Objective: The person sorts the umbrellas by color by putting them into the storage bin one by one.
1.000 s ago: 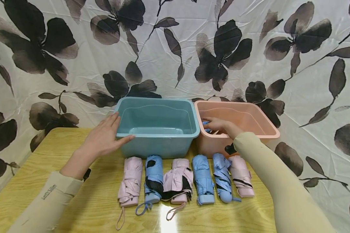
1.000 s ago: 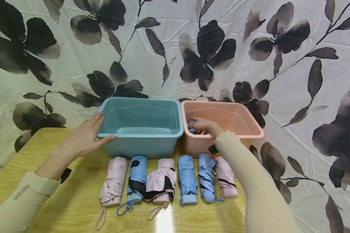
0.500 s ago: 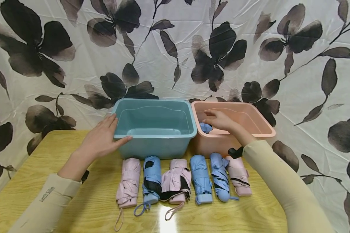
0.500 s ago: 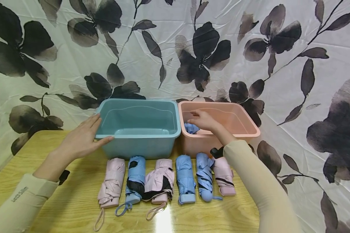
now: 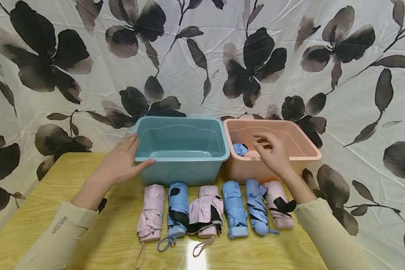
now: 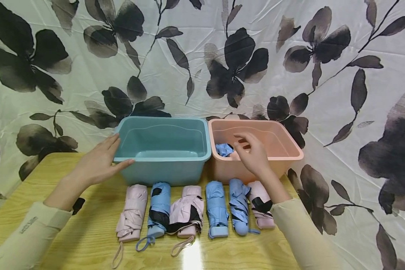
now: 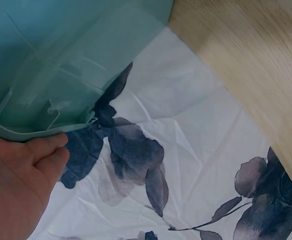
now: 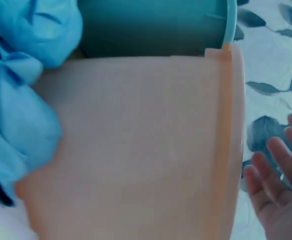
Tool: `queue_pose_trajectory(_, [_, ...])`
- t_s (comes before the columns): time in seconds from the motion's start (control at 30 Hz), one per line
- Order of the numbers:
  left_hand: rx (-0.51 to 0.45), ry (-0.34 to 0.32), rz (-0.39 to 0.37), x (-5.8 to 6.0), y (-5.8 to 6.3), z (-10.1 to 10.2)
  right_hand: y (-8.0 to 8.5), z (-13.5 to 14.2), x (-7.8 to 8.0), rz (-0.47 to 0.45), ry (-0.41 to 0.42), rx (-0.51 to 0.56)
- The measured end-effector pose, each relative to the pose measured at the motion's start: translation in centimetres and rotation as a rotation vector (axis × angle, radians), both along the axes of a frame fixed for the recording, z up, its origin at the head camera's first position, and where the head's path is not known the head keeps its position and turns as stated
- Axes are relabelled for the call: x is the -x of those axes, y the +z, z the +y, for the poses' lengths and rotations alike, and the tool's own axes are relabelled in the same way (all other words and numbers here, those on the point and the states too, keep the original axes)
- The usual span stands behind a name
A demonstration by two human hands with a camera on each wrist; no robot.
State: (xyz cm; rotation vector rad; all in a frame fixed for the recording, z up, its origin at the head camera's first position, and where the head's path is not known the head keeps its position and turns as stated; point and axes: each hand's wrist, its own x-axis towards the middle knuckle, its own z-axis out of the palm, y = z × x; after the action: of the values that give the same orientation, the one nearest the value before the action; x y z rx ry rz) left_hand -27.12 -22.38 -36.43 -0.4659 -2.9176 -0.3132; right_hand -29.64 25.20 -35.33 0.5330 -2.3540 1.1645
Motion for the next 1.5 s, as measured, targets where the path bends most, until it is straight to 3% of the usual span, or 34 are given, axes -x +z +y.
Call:
queue_pose_trajectory(0.3, [-0.014,-0.003,-0.002,0.0,-0.3,0.1,-3.3,2.2,-3.6,0.287,-0.055,0.061])
queue_pose_trajectory(0.47, [-0.009,-0.005,0.005,0.1,-0.3,0.1,-5.5,4.0,-5.7,0.329,-0.112,0.022])
queue_pose_trajectory(0.63, [-0.001,-0.004,0.000,0.2,-0.1,0.2,-7.8,6.1,-7.4,0.223,-0.157,-0.013])
queue_pose_trajectory(0.77, [0.000,-0.003,-0.009,0.2,0.0,0.2,-9.1,7.9,-8.2,0.111,-0.183,-0.106])
queue_pose_trajectory(1.0, [-0.003,0.003,-0.008,0.2,-0.2,0.1,-10.6,10.6,-8.2,-0.133,-0.188,-0.319])
queue_pose_trajectory(1.13, [-0.002,0.006,-0.016,0.2,-0.2,0.1,-11.5,11.5,-7.5,-0.273,-0.136,-0.373])
queue_pose_trajectory(1.5, [-0.002,0.007,-0.021,0.3,0.0,0.1,-12.4,10.8,-6.2,-0.344,-0.036,-0.396])
